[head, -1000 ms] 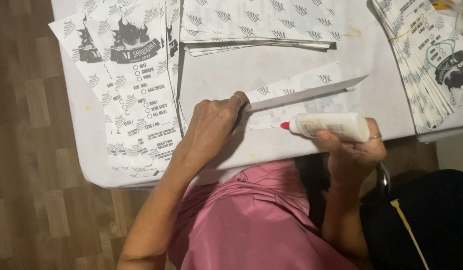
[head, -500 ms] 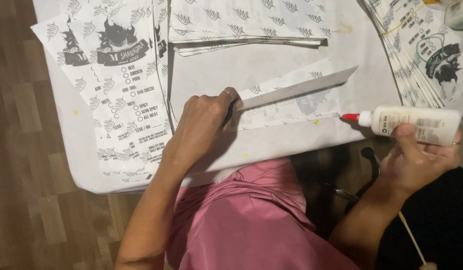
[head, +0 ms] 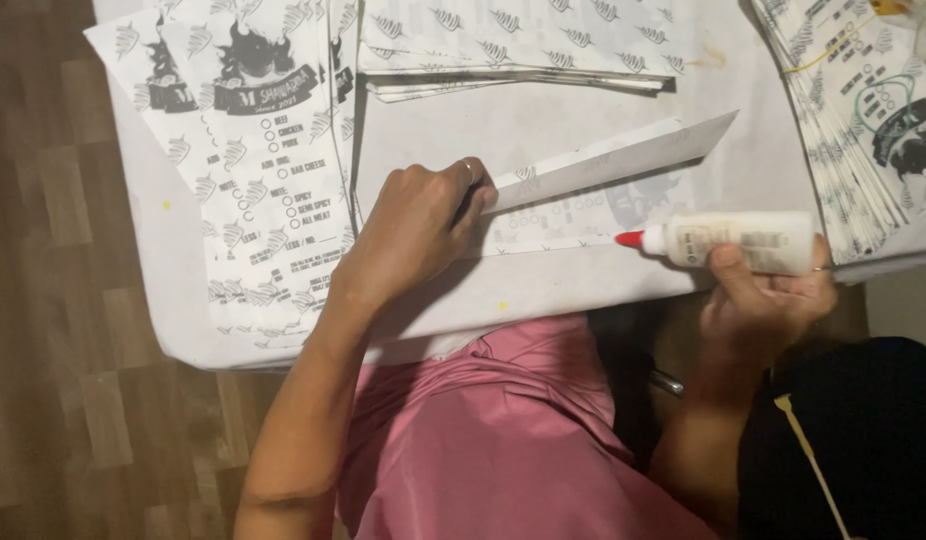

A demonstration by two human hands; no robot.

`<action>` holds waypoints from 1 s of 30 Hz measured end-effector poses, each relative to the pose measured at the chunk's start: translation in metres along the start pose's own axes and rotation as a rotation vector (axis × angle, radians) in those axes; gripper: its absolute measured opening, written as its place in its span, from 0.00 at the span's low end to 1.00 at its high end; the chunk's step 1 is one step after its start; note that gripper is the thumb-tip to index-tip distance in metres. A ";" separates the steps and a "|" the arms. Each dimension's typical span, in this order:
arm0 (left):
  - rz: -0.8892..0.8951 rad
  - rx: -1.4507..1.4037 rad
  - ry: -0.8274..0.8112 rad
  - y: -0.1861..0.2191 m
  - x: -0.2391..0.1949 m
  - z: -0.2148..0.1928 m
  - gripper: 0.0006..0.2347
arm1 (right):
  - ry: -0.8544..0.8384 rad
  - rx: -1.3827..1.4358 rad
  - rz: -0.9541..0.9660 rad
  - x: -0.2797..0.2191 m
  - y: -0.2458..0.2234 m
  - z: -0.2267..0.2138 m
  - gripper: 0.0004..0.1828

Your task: Applying glue to the edges of printed paper sheets and folding them to assemble packaging.

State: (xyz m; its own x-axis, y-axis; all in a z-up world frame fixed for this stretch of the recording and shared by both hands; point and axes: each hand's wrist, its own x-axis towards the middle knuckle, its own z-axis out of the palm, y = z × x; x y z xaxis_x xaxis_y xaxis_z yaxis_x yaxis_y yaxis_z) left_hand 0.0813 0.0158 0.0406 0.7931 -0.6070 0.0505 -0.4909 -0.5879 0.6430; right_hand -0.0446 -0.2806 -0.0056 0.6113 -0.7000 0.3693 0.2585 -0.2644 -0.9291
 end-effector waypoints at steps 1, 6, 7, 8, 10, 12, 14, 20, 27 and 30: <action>-0.005 0.002 0.004 -0.001 0.001 -0.001 0.09 | -0.005 0.004 0.001 -0.006 -0.002 0.005 0.32; -0.123 -0.099 -0.097 -0.002 0.007 -0.009 0.10 | -0.144 0.046 0.272 -0.033 -0.028 0.048 0.14; -0.126 -0.100 -0.093 -0.001 0.009 -0.011 0.10 | -0.148 0.047 0.272 -0.037 -0.011 0.048 0.14; -0.152 -0.172 -0.059 0.000 0.011 -0.013 0.10 | -0.195 0.112 0.182 -0.040 0.006 0.048 0.21; -0.184 -0.247 -0.023 -0.002 0.013 -0.015 0.10 | -0.247 0.178 0.095 -0.048 0.021 0.052 0.29; -0.182 -0.296 -0.036 -0.006 0.015 -0.016 0.10 | -0.362 0.134 0.122 -0.053 0.018 0.063 0.24; -0.179 -0.313 -0.036 -0.011 0.015 -0.016 0.10 | -0.397 0.142 0.140 -0.059 0.008 0.073 0.23; -0.186 -0.331 -0.042 -0.014 0.014 -0.013 0.10 | -0.456 0.268 0.197 -0.081 -0.001 0.106 0.23; -0.135 -0.168 -0.196 0.023 -0.015 -0.026 0.12 | -0.025 -0.161 0.167 -0.040 -0.014 0.046 0.16; 0.202 0.029 -0.060 0.014 -0.036 0.003 0.12 | 0.031 -0.066 0.092 0.007 -0.023 0.014 0.09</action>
State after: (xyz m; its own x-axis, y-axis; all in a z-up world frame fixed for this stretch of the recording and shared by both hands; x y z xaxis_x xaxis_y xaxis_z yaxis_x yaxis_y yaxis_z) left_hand 0.0446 0.0277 0.0454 0.6547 -0.7447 0.1300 -0.6487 -0.4651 0.6024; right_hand -0.0358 -0.2702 0.0188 0.6063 -0.7433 0.2828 0.1520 -0.2407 -0.9586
